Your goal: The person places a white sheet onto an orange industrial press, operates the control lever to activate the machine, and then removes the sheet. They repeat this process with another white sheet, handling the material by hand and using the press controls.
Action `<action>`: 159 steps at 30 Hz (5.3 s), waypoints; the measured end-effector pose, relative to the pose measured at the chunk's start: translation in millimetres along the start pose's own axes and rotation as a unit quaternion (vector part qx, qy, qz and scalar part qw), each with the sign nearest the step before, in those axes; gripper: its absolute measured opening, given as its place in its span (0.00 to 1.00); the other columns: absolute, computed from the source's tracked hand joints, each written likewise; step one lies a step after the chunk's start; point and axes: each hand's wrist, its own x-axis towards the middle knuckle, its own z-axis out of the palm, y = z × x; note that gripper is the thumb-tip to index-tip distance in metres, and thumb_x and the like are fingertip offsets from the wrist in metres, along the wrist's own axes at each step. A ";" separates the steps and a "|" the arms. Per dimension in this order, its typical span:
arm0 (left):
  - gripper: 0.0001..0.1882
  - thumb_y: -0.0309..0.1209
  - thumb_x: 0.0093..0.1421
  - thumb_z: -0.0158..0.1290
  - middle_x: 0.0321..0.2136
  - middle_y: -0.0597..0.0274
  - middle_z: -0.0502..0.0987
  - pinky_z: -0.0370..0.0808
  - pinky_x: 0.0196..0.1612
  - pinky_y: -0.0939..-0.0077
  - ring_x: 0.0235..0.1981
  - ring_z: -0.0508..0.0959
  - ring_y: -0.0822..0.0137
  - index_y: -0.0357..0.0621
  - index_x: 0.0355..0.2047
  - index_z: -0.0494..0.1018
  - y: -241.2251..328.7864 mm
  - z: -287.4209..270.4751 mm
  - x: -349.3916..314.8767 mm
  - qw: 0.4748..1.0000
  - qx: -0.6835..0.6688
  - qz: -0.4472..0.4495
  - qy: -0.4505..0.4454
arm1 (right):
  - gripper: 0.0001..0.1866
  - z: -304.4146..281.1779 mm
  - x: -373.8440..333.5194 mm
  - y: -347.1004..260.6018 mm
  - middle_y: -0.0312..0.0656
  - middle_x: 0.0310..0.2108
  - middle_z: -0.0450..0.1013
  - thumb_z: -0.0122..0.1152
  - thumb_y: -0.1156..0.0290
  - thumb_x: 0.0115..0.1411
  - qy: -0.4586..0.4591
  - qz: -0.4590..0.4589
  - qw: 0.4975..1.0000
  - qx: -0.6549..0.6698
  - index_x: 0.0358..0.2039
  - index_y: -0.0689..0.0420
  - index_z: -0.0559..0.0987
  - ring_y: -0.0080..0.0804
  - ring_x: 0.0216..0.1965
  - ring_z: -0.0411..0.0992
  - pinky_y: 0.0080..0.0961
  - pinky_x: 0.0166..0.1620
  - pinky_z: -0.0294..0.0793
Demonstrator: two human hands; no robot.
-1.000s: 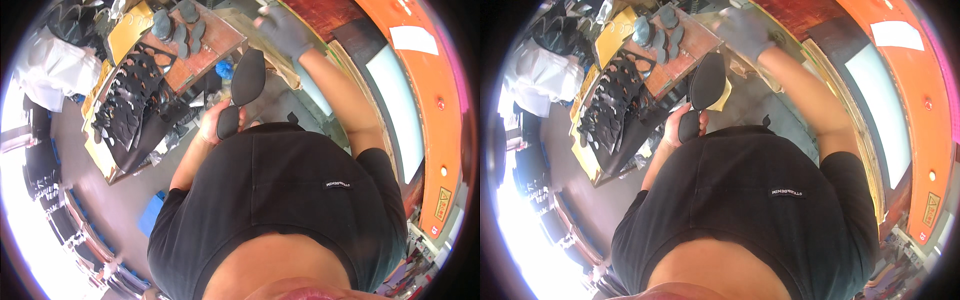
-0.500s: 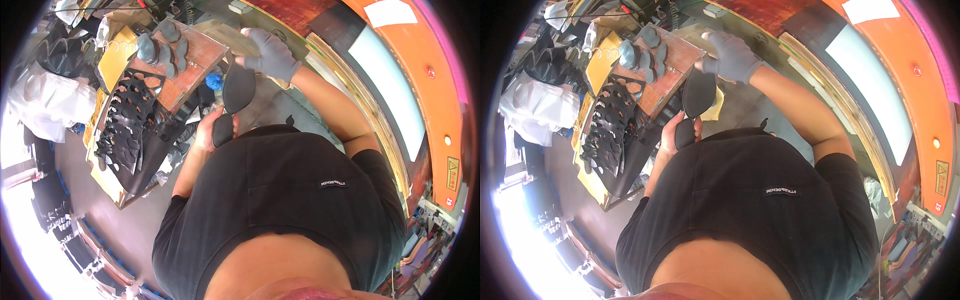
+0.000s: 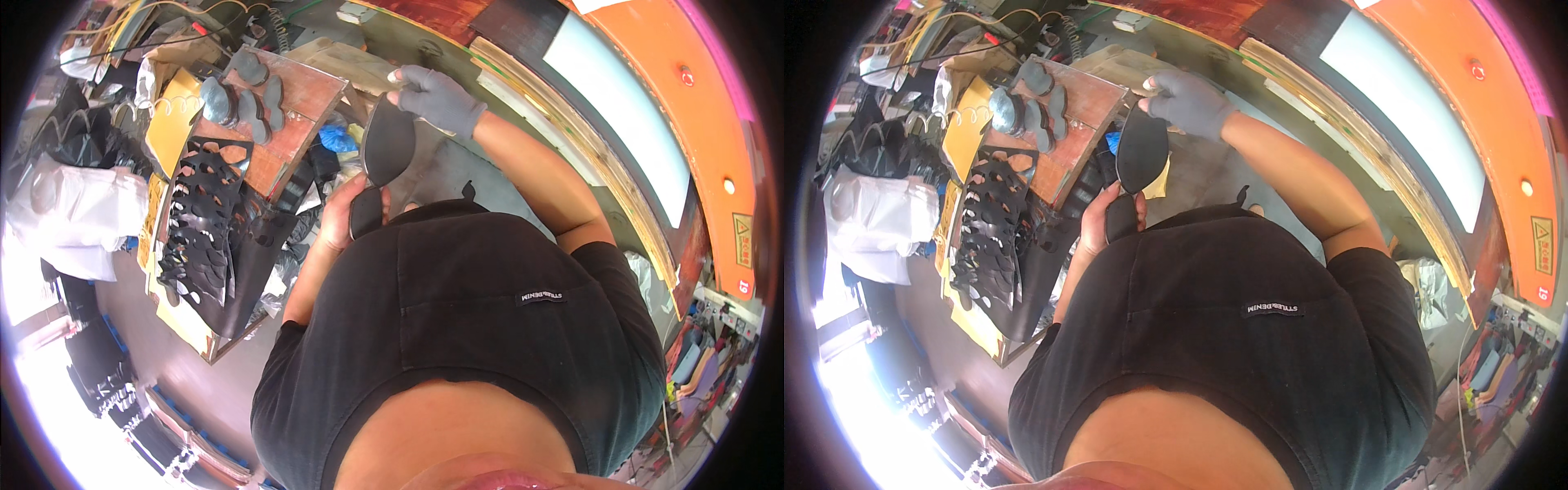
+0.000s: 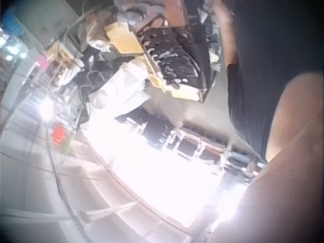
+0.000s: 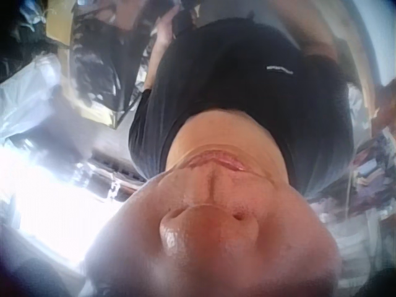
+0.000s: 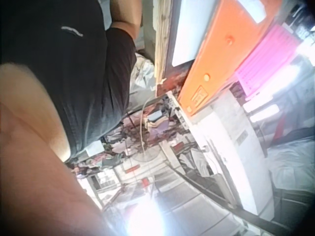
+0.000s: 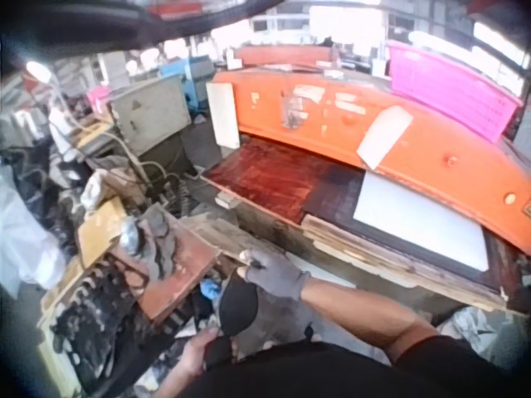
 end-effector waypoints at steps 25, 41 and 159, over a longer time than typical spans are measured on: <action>0.23 0.37 0.54 0.49 0.40 0.48 0.74 0.69 0.45 0.62 0.42 0.73 0.51 0.43 0.50 0.67 -76.9 334.3 242.2 0.495 0.753 0.414 -0.133 | 0.15 -211.9 -355.7 145.4 0.38 0.34 0.71 0.52 0.65 0.59 0.421 0.039 0.872 0.246 0.43 0.61 0.70 0.22 0.39 0.70 0.19 0.42 0.69; 0.24 0.38 0.52 0.50 0.40 0.55 0.71 0.70 0.42 0.62 0.42 0.71 0.56 0.45 0.49 0.65 -193.0 495.7 389.9 0.349 0.810 0.436 -0.177 | 0.13 -240.1 -487.5 179.4 0.36 0.35 0.73 0.54 0.70 0.58 0.639 0.093 0.699 0.308 0.44 0.59 0.72 0.23 0.38 0.72 0.21 0.37 0.72; 0.21 0.49 0.44 0.58 0.27 0.60 0.68 0.71 0.34 0.65 0.33 0.70 0.59 0.44 0.28 0.72 -187.6 420.9 456.6 0.293 0.722 0.556 -0.290 | 0.24 -280.0 -376.5 295.2 0.50 0.45 0.68 0.62 0.60 0.46 0.484 0.247 0.749 -0.378 0.43 0.57 0.70 0.49 0.46 0.66 0.38 0.47 0.66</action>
